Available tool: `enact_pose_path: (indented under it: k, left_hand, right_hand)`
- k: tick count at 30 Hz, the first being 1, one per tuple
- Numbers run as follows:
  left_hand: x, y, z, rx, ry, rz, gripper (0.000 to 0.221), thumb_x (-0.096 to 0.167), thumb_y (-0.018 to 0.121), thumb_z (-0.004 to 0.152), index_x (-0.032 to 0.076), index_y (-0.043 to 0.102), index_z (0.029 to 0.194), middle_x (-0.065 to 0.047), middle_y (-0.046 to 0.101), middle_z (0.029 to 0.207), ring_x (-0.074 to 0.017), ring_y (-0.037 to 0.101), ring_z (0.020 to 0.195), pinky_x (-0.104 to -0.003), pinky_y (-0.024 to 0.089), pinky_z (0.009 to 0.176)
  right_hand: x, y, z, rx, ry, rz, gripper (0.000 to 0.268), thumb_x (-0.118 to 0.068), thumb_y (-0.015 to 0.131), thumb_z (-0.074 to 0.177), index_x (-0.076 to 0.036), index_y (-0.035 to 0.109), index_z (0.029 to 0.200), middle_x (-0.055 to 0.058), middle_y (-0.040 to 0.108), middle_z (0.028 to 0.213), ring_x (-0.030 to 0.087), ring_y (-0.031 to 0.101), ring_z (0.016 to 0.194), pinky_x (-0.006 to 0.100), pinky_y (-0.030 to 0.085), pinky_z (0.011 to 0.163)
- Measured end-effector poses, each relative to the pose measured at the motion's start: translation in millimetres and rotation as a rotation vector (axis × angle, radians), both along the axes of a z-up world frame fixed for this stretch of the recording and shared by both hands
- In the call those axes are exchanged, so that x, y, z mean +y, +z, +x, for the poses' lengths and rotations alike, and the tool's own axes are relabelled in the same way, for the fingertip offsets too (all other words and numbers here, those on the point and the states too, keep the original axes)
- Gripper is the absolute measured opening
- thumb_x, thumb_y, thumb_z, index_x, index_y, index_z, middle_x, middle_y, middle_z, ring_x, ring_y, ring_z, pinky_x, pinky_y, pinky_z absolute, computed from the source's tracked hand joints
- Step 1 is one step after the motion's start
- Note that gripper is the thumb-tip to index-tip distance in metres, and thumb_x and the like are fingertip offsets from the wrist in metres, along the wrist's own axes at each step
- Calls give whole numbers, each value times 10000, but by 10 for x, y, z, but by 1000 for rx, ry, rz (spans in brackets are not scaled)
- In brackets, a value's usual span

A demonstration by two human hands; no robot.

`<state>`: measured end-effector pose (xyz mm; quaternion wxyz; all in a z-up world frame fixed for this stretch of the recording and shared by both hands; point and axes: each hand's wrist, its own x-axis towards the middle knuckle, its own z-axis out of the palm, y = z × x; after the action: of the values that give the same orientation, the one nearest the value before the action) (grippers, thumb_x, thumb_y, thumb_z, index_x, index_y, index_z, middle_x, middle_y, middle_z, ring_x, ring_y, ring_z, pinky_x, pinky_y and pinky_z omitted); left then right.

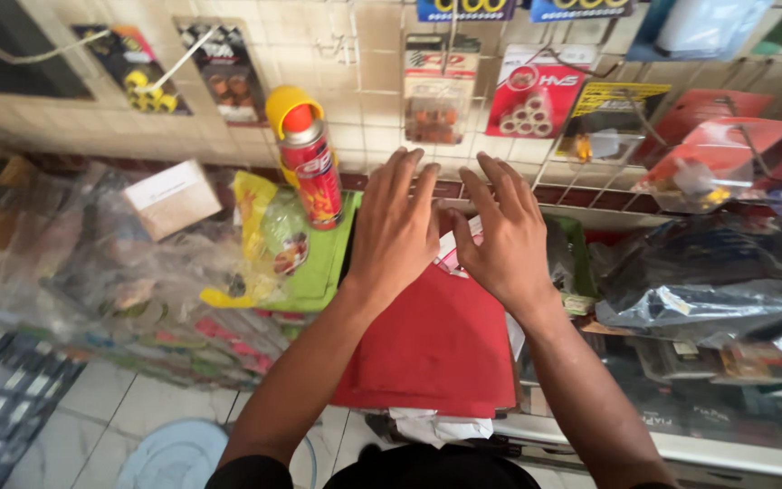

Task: The person picks up a small package of parts from a glass display counter and hangs it on a hook on a wall-mounted wire rack among other similar packages.

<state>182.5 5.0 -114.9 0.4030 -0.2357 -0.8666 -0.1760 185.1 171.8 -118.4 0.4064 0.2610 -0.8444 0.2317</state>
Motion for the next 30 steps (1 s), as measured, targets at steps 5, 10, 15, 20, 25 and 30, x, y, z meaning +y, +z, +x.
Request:
enact_pose_path:
  k: [5,10,15,20,25,30]
  left_hand:
    - [15,-192,188,-48,57,5,521,91,721,853,-33,547,1328,-229,502,1424,-425,467,1386,-560,365,1156]
    - [66,-328,407,-129,159,9,578,104,708,847,-28,509,1373,-245,495,1439,-430,450,1391,-563,349,1158]
    - [78,-524,689,-137,300,-11,555,147,693,910,-19,487,1397,-247,483,1456,-437,419,1426,-568,340,1165]
    - [76,-759,1121,-200,476,61,548,157,698,890,-7,516,1381,-231,496,1459,-427,423,1419,-587,325,1165]
    - [60,-845,1628,-201,639,93,565,150,706,859,9,527,1376,-226,501,1451,-417,434,1413,-584,325,1181]
    - [36,-925,2217,-213,833,85,553,134,709,850,31,539,1366,-214,516,1449,-407,437,1420,-586,326,1170]
  right_hand:
    - [2,-149,104,-85,76,-45,482,-103,777,866,-30,640,1323,187,579,1429,400,552,1325,496,466,1119]
    - [-55,-347,211,-120,125,33,516,-113,745,889,-7,597,1372,219,539,1475,430,506,1360,543,420,1128]
    - [-29,-480,306,-191,250,103,552,-106,700,900,-29,558,1428,224,471,1529,428,441,1428,556,376,1145]
    - [-37,-669,569,-315,407,170,562,-106,660,901,-33,519,1441,238,421,1566,430,387,1463,576,329,1165]
    - [-117,-727,902,-423,553,270,616,-116,613,899,-23,452,1486,255,355,1587,433,326,1469,610,250,1166]
    - [-301,-730,1335,-455,751,323,609,-126,590,918,-28,435,1498,250,343,1585,434,320,1466,626,240,1158]
